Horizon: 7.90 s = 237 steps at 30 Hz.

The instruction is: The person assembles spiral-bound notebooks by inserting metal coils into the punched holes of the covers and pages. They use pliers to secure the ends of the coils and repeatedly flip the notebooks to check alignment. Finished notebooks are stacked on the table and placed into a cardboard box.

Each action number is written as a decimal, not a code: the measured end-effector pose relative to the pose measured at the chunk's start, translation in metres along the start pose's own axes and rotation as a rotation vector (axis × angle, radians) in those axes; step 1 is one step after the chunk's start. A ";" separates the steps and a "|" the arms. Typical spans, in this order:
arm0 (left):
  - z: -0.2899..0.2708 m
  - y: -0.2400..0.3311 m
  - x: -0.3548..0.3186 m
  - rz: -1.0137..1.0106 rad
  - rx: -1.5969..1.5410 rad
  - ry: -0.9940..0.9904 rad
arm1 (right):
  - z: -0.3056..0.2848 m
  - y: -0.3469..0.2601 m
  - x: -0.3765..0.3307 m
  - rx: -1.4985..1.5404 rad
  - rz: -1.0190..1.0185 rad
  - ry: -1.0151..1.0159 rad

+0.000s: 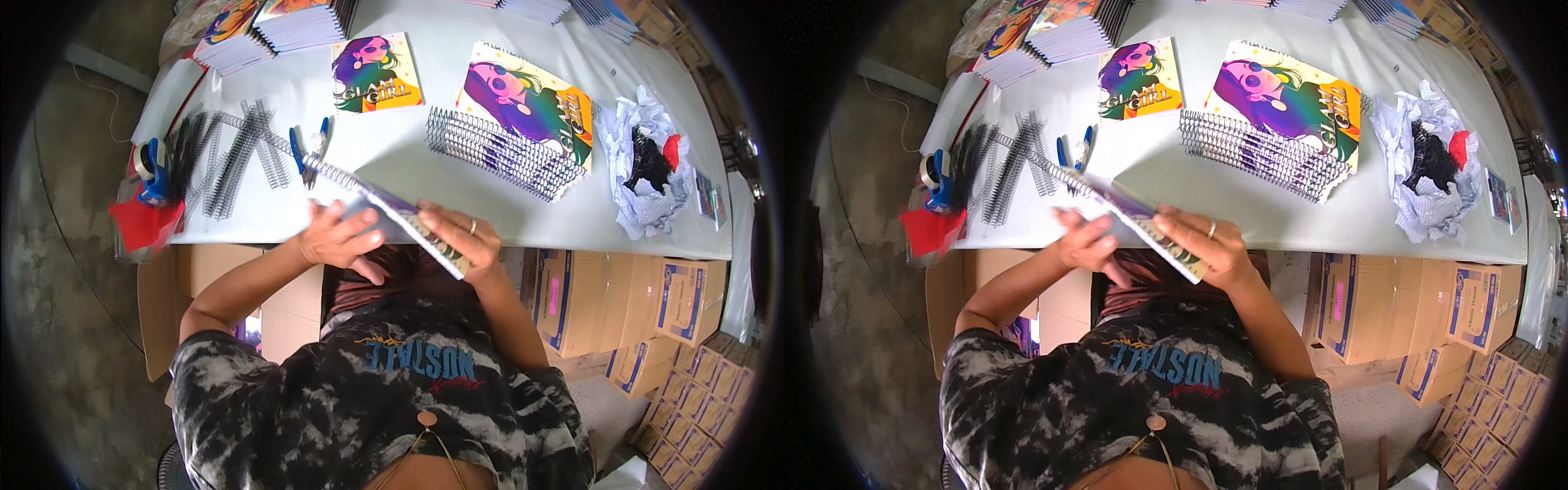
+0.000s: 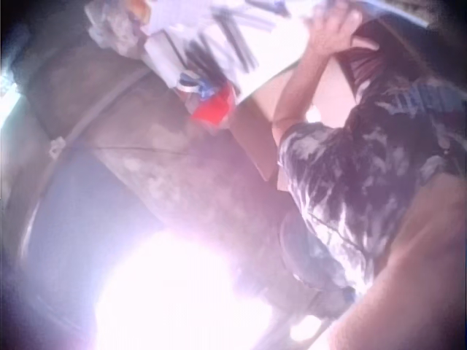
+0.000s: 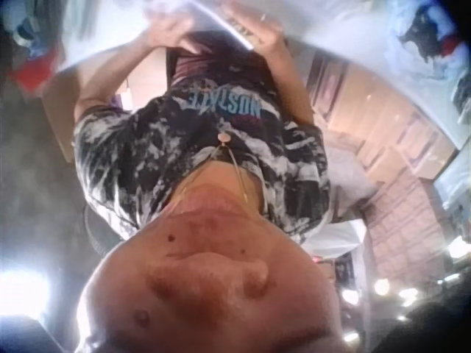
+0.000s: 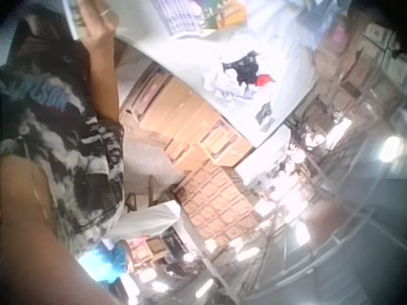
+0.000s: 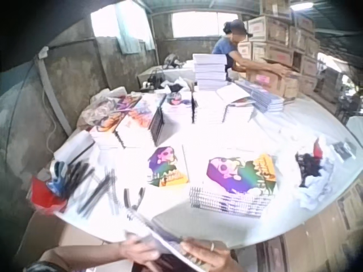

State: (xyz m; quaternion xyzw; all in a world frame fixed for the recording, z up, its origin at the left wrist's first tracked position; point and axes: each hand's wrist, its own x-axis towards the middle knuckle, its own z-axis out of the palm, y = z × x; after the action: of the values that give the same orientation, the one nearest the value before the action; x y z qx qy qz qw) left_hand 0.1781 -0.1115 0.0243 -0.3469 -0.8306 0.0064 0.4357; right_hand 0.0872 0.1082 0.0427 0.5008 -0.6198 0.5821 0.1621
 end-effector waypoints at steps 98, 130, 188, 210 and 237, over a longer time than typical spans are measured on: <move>-0.046 -0.054 0.106 -1.213 -1.323 -0.058 | 0.024 -0.034 0.086 0.155 0.504 0.002; 0.148 -0.174 0.089 -1.210 -0.226 -0.200 | -0.104 0.090 0.017 -0.575 0.456 0.809; 0.025 -0.032 0.011 -1.122 -0.586 -0.275 | -0.030 0.024 -0.011 0.415 0.712 0.123; -0.036 -0.134 0.025 -1.110 -0.676 -0.184 | -0.032 0.027 0.014 0.311 0.594 0.046; -0.038 -0.121 0.068 -1.454 -1.187 -0.413 | -0.035 0.025 0.012 0.280 0.506 -0.001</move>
State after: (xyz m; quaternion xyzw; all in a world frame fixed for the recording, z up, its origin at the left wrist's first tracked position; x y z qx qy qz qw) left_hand 0.1106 -0.1748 0.1348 0.0968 -0.7708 -0.6260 -0.0684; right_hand 0.0482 0.1296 0.0477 0.3477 -0.6388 0.6837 -0.0593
